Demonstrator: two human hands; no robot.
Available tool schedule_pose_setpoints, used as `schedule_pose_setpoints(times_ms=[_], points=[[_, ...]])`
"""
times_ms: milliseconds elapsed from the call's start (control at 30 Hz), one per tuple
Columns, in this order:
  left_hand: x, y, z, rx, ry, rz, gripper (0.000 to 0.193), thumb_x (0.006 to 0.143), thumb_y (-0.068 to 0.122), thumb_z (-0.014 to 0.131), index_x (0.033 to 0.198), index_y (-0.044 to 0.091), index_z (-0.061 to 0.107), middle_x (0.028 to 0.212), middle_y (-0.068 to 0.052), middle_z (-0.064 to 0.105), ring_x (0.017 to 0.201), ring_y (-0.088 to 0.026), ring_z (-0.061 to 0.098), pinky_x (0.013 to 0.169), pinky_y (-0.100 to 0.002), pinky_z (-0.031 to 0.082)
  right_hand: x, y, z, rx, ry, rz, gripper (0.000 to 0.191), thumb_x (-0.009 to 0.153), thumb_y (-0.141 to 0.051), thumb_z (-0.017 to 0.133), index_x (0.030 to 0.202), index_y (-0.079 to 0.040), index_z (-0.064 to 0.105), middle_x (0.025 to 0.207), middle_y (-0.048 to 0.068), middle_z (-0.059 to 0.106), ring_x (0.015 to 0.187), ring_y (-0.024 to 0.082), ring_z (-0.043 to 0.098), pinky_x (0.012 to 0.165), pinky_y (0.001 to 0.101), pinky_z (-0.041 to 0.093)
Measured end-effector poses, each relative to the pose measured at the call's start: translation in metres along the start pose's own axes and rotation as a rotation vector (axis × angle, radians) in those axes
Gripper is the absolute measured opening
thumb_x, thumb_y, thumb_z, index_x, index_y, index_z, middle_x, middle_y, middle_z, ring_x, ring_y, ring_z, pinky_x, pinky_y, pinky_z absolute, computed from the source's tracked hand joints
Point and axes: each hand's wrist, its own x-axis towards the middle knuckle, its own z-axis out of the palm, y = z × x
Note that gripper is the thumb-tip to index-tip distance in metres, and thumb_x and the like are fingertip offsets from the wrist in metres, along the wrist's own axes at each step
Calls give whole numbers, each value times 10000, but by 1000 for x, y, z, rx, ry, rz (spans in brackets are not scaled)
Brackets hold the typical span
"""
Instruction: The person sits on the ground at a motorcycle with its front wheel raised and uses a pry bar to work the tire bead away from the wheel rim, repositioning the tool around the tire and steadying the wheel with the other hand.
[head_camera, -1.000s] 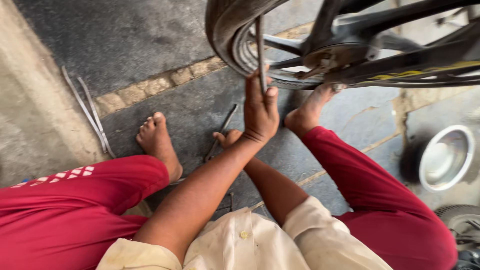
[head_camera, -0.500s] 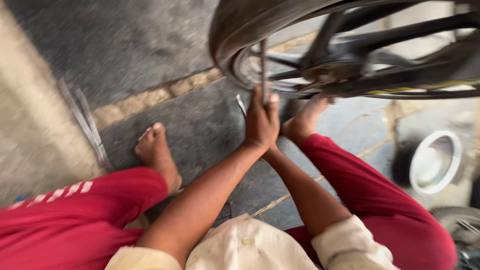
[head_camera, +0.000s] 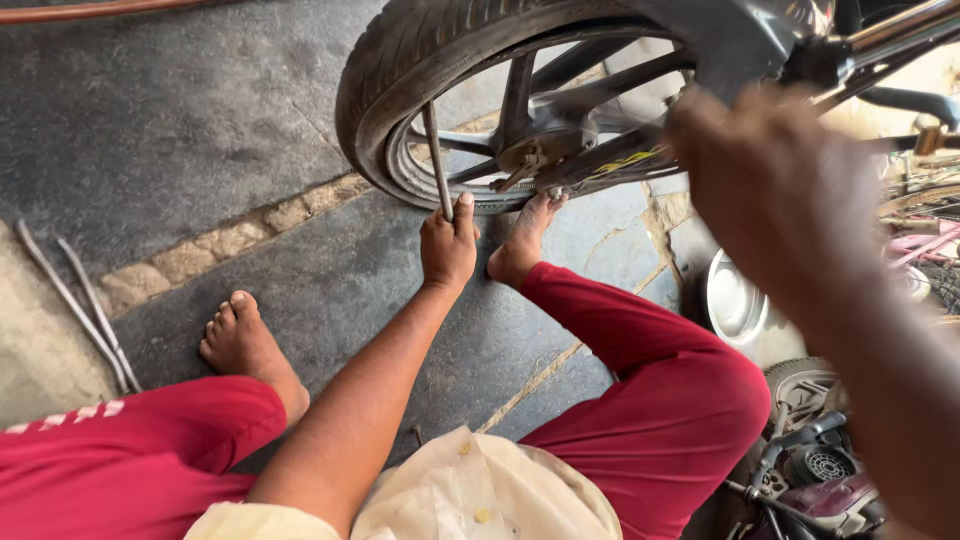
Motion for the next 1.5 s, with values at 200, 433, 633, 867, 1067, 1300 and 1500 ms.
schedule_pose_setpoints(times_ms=[200, 433, 633, 867, 1067, 1300, 1500], points=[[-15, 8, -7, -52, -21, -76, 663, 1027, 572, 486, 655, 34, 590, 538, -80, 619, 562, -264, 666, 605, -415, 524, 48, -17, -31, -466, -19, -308, 165, 1003, -310, 681, 906, -177, 688, 718, 11, 623, 656, 187, 626, 491, 342, 433], [-32, 34, -23, -122, -44, -93, 659, 1013, 560, 519, 617, 40, 605, 530, -73, 601, 522, -211, 635, 546, -392, 495, 83, -81, 1, -595, 13, -443, 142, 927, -298, 685, 853, -177, 686, 709, -7, 628, 661, 164, 613, 520, 334, 420], [-41, 69, -37, -416, -156, -344, 521, 993, 504, 584, 726, 57, 588, 558, -53, 566, 466, -163, 539, 462, -364, 447, 119, -48, -22, -607, 24, -479, 125, 862, -288, 688, 807, -176, 685, 700, -22, 632, 666, 145, 602, 545, 327, 408], [-34, 47, -28, -177, -64, -170, 542, 1001, 500, 556, 742, 27, 611, 578, -72, 615, 557, -235, 626, 572, -418, 504, 104, -30, -49, -546, 0, -294, 118, 925, -221, 651, 861, -129, 688, 700, -1, 643, 701, 151, 633, 611, 335, 483], [-10, 17, 3, 135, 154, 182, 420, 1084, 376, 530, 946, 13, 689, 954, -188, 686, 960, -405, 641, 846, -507, 501, 152, 2, -54, 177, -1207, 119, 228, 1048, -237, 583, 1101, -19, 627, 712, 164, 704, 622, 316, 731, 534, 460, 583], [23, 10, 5, 140, 283, 322, 377, 1060, 312, 569, 1286, 32, 679, 1389, -167, 591, 1355, -372, 514, 1134, -473, 415, 62, -9, 1, 536, -191, -86, 126, 953, -179, 608, 982, -68, 660, 703, 142, 673, 591, 350, 651, 549, 484, 523], [37, -15, 6, 203, 305, 374, 378, 1101, 324, 517, 1335, 87, 696, 1509, -230, 479, 1407, -407, 461, 1166, -486, 384, 10, -61, 18, 601, -175, 244, 322, 978, -132, 596, 1289, -52, 570, 691, 188, 674, 576, 391, 651, 501, 512, 497]])
